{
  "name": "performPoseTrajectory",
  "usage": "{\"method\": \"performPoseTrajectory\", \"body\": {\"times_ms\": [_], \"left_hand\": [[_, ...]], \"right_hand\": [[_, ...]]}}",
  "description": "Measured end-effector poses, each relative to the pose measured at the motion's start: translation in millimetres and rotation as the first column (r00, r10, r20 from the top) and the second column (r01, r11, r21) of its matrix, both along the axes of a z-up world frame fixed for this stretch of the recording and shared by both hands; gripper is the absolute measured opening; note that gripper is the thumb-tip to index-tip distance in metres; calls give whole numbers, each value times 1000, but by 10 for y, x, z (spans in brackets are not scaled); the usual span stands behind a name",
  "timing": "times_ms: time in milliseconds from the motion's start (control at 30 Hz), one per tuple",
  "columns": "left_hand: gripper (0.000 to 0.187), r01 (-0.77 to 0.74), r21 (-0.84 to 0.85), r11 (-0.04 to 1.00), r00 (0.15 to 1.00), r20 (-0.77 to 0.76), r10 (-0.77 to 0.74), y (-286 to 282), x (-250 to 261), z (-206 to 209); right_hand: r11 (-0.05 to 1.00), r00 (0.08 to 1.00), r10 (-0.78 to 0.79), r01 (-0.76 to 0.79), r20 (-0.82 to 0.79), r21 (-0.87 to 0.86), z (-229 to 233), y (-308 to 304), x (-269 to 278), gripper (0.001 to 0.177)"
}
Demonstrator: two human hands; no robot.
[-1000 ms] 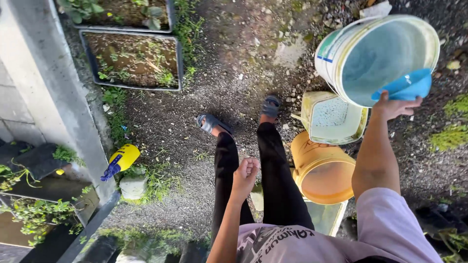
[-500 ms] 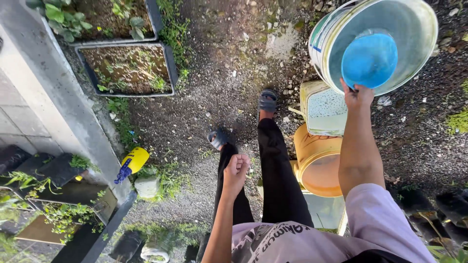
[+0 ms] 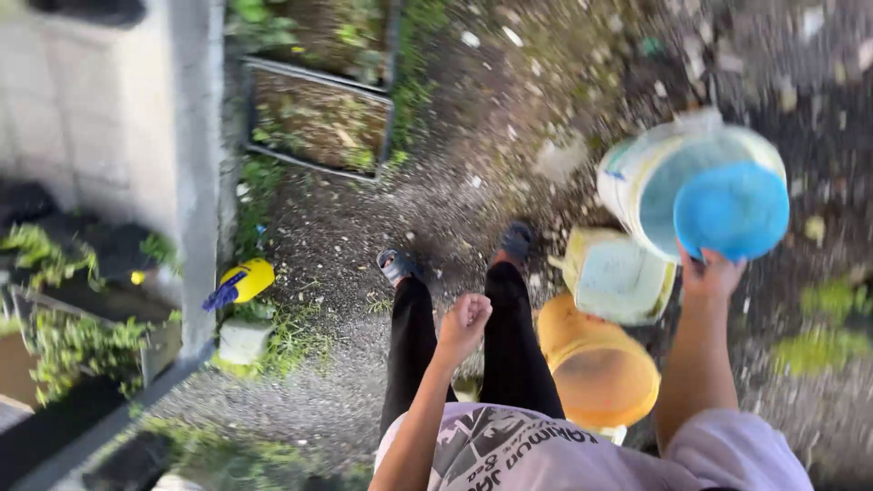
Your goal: Watering plants in containers using a small bowl to scoop water from a bucket
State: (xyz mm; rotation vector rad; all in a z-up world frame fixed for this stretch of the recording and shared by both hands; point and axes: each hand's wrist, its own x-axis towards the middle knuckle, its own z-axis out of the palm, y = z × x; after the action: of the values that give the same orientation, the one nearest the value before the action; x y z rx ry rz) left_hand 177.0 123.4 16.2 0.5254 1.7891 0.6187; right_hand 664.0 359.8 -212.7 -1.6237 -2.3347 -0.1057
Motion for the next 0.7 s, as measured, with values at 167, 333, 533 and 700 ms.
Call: {"method": "performPoseTrajectory", "body": {"times_ms": [167,333,533,700], "left_hand": [[17,-63,146,987,991,-105,79,-372,-550,260],[21,-241,86,967,966,-75,247,-827,-1436,469],[16,-418,139,898,882,-176,438,-1733,-2811,800],[28,-654,102,749,731,-171,661,-2692,-3924,801]], "right_hand": [[569,-526,-709,-30,-471,-822,701,329,-833,101],[532,-368,-807,-117,-461,-839,1560,391,-2488,90],[521,-320,-849,-376,-420,-767,1905,255,-4617,78],[338,-206,-941,-575,-267,-745,2324,-20,-6562,35]]}}
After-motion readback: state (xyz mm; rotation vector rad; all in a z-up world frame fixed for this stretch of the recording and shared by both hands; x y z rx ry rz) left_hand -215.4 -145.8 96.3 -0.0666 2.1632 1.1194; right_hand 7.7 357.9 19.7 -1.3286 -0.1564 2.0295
